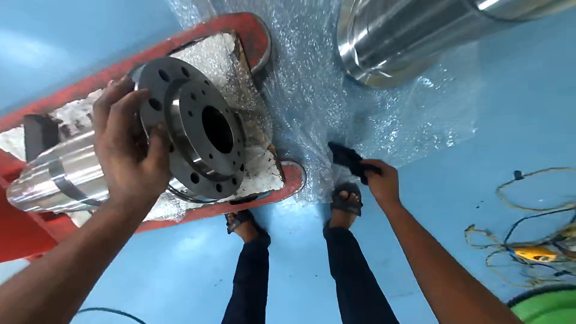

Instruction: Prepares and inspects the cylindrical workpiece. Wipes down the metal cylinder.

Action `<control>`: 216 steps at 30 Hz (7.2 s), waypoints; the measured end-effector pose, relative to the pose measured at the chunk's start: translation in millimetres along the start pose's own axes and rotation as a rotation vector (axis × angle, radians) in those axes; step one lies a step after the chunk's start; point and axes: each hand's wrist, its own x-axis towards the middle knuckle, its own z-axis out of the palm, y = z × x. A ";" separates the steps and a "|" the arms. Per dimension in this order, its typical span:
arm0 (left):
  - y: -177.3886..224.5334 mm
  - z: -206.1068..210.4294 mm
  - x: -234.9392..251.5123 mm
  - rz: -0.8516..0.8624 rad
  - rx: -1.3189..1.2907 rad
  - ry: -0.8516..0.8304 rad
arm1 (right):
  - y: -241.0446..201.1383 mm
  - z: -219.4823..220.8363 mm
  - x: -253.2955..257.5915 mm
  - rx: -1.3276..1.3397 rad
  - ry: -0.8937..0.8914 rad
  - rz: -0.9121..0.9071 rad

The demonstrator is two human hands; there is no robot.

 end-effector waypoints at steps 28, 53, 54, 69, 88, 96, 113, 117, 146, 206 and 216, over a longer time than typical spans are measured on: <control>-2.8 0.6 -3.8 -0.001 -0.004 0.007 | -152.6 71.9 69.4 -0.418 -0.308 0.129; -15.8 9.6 -1.2 0.036 -0.056 0.092 | -16.4 107.0 -63.1 -0.607 -0.396 -0.095; -15.4 9.3 -1.1 0.034 -0.053 0.091 | -26.7 112.4 -42.3 -0.549 -0.367 -0.103; -15.6 10.4 -0.9 0.044 -0.066 0.113 | -113.9 107.6 30.4 -0.280 -0.018 -0.390; -14.5 9.8 -1.0 0.036 -0.051 0.110 | -120.3 95.5 -53.2 -0.374 -0.485 0.086; -13.8 10.4 -3.0 0.028 -0.061 0.117 | -264.4 180.4 -8.7 0.273 -0.330 -0.144; -11.2 13.5 -2.6 0.023 -0.129 0.184 | -359.9 199.8 17.8 0.253 -0.130 -0.606; -9.6 11.6 -0.6 0.021 -0.122 0.181 | -347.0 202.9 23.1 0.136 -0.148 -0.255; -0.4 17.5 -10.9 -0.091 -0.208 0.302 | -425.2 176.4 -79.5 -0.055 -0.077 -0.516; 191.4 60.6 -198.5 -1.647 -1.331 0.582 | -476.4 259.1 -117.3 -1.019 -0.474 -0.667; 184.4 65.3 -223.6 -1.670 -1.758 0.509 | -493.2 325.3 -72.3 -1.069 -0.370 -0.491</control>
